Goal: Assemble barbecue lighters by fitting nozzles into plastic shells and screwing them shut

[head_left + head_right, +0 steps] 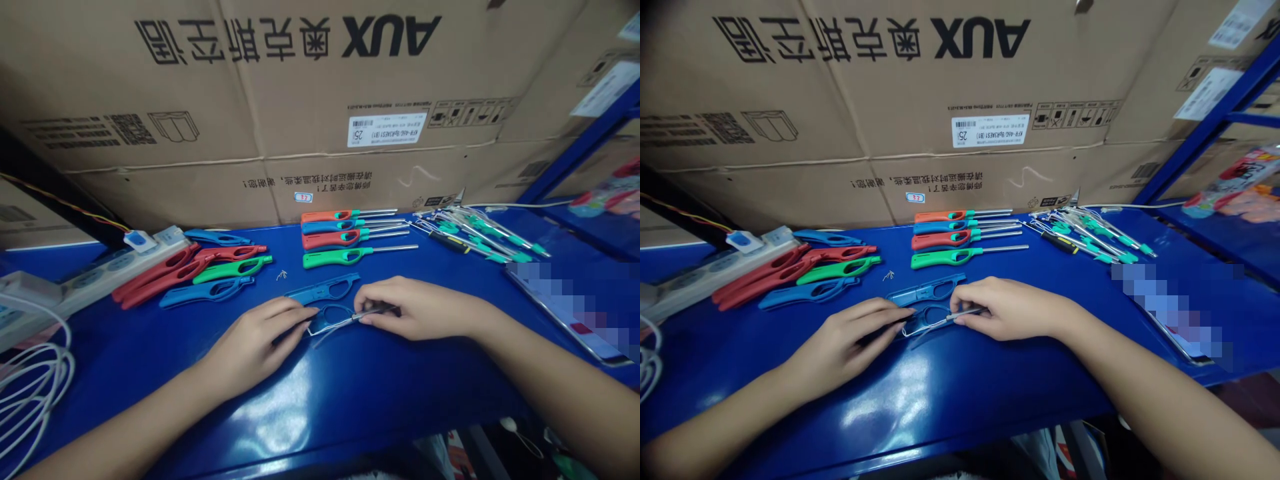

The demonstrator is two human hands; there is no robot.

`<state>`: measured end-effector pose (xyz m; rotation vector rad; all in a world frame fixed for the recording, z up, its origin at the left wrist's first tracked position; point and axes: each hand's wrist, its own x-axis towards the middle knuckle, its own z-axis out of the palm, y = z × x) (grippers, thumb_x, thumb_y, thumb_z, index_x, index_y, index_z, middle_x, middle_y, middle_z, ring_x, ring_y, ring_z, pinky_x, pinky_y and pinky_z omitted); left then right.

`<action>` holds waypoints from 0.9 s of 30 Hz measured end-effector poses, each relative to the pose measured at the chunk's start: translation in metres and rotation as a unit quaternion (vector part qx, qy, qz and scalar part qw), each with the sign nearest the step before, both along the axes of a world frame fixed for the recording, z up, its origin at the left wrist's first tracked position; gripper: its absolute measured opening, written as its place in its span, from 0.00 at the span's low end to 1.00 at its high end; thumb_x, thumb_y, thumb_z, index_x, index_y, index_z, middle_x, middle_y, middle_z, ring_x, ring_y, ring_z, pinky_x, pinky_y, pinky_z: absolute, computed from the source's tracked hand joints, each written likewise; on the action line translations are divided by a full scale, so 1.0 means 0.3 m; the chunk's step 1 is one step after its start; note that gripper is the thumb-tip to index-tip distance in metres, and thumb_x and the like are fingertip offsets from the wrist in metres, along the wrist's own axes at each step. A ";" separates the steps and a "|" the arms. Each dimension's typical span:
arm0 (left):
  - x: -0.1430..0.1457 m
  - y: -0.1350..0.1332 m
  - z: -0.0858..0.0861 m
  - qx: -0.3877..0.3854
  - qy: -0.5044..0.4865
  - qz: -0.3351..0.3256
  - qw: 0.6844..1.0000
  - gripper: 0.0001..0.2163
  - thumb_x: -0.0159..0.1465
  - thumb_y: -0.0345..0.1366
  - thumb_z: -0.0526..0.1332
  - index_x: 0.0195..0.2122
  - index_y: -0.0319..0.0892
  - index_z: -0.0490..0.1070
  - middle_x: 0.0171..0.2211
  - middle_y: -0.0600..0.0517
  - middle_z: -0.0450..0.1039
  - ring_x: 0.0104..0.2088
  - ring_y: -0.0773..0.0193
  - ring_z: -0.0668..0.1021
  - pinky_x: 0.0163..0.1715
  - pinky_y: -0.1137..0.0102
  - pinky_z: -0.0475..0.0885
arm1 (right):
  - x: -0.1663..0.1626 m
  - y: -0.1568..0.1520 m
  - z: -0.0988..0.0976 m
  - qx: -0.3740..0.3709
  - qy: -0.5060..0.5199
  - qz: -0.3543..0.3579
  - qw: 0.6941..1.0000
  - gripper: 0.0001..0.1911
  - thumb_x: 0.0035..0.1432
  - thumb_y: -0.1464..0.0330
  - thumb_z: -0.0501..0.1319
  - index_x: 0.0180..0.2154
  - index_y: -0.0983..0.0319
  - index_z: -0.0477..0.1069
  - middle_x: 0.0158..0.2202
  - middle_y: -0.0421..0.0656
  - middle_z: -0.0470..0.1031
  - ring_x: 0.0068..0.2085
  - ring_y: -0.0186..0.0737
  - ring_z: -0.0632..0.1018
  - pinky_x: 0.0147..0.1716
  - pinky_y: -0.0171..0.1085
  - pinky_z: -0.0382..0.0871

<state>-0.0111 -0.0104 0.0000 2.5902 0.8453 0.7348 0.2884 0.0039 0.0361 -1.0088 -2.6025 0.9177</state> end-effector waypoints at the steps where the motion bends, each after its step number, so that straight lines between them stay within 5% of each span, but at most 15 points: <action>1: 0.001 0.001 0.000 -0.002 0.006 -0.002 1.000 0.14 0.72 0.30 0.58 0.57 0.43 0.73 0.46 0.47 0.78 0.44 0.64 0.80 0.46 0.70 0.77 | 0.002 0.002 -0.003 0.007 0.001 0.002 1.000 0.04 0.68 0.67 0.60 0.41 0.60 0.73 0.37 0.40 0.77 0.32 0.32 0.74 0.29 0.31 0.64; 8: 0.004 0.015 -0.008 0.030 0.001 -0.013 0.999 0.14 0.72 0.28 0.57 0.56 0.41 0.73 0.45 0.47 0.78 0.44 0.63 0.79 0.46 0.69 0.77 | 0.009 0.020 -0.036 0.073 -0.015 0.002 0.997 0.06 0.70 0.65 0.57 0.44 0.60 0.71 0.46 0.44 0.74 0.43 0.37 0.76 0.41 0.37 0.69; 19: -0.006 0.023 -0.016 0.037 -0.037 -0.001 0.999 0.11 0.71 0.27 0.59 0.52 0.41 0.77 0.44 0.49 0.78 0.43 0.68 0.81 0.45 0.76 0.76 | 0.008 0.026 -0.041 0.055 0.001 0.007 0.998 0.07 0.68 0.65 0.61 0.41 0.62 0.74 0.39 0.41 0.77 0.38 0.36 0.76 0.37 0.35 0.68; 27: 0.012 0.029 -0.031 0.031 -0.044 -0.015 0.998 0.10 0.69 0.28 0.62 0.50 0.41 0.78 0.41 0.49 0.81 0.41 0.63 0.79 0.44 0.68 0.75 | 0.021 0.029 -0.029 0.051 -0.032 0.006 0.998 0.04 0.65 0.68 0.63 0.38 0.62 0.74 0.38 0.41 0.77 0.38 0.35 0.76 0.36 0.34 0.66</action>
